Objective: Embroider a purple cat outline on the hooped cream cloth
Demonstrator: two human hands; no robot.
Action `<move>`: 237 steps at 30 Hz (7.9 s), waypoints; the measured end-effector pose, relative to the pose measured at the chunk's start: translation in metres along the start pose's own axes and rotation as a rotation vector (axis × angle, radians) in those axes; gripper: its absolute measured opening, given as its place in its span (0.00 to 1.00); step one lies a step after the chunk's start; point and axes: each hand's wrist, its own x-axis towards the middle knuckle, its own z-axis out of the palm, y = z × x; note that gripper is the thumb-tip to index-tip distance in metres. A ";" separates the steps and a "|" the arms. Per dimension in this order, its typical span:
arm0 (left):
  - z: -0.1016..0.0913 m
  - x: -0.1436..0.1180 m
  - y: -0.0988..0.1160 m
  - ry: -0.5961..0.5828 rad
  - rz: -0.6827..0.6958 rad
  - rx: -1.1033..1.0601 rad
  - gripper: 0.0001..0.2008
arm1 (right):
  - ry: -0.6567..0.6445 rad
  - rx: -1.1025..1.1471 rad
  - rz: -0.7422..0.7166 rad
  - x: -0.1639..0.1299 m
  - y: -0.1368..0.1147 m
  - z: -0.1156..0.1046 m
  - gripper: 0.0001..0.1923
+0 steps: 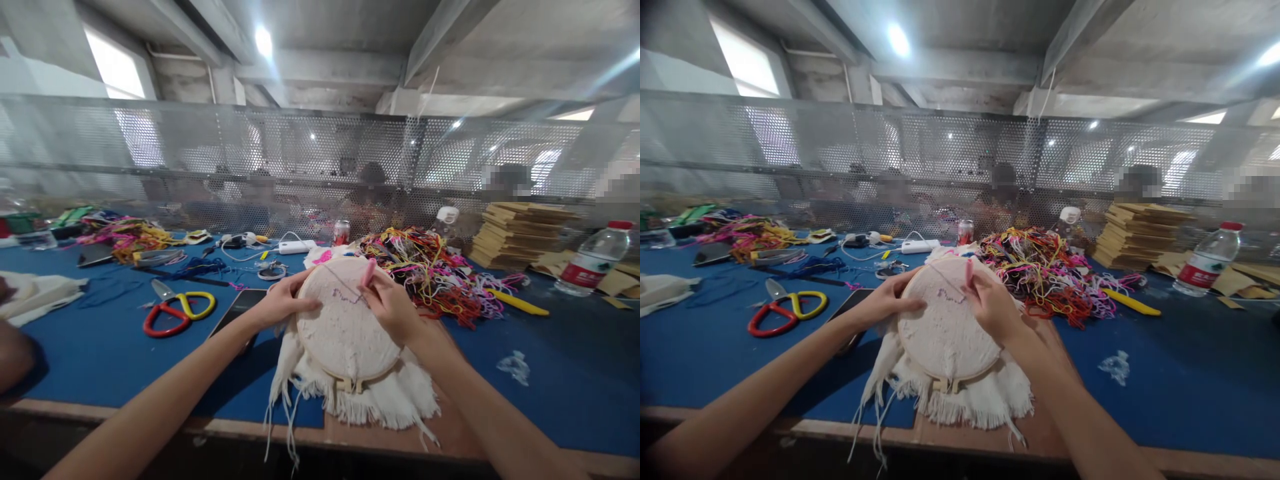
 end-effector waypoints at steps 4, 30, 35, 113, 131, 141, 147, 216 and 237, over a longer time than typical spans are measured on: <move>-0.002 0.001 -0.004 0.010 -0.005 -0.005 0.36 | 0.027 0.036 0.086 -0.002 0.001 -0.001 0.10; -0.001 -0.001 0.000 0.032 0.004 0.031 0.35 | -0.006 -0.107 0.050 0.001 0.003 0.000 0.10; 0.000 -0.001 0.000 0.022 -0.015 -0.003 0.36 | 0.023 0.075 0.141 0.001 0.010 -0.002 0.12; 0.001 -0.001 0.005 0.030 0.006 0.068 0.36 | 0.011 0.315 0.226 -0.002 0.012 -0.003 0.09; -0.003 0.000 -0.002 0.044 -0.005 0.011 0.37 | -0.033 0.217 0.127 0.001 0.008 -0.002 0.10; -0.004 0.000 -0.002 0.035 -0.025 -0.029 0.38 | 0.064 0.600 0.293 -0.002 0.008 0.001 0.15; -0.003 0.000 -0.001 0.039 -0.005 -0.032 0.38 | 0.086 0.672 0.279 -0.002 0.015 0.006 0.15; -0.004 0.000 0.001 0.058 0.009 0.115 0.35 | 0.143 0.761 0.377 0.000 0.009 0.001 0.18; -0.001 -0.002 0.006 0.042 -0.011 0.063 0.34 | -0.124 0.041 -0.013 -0.002 0.003 0.000 0.14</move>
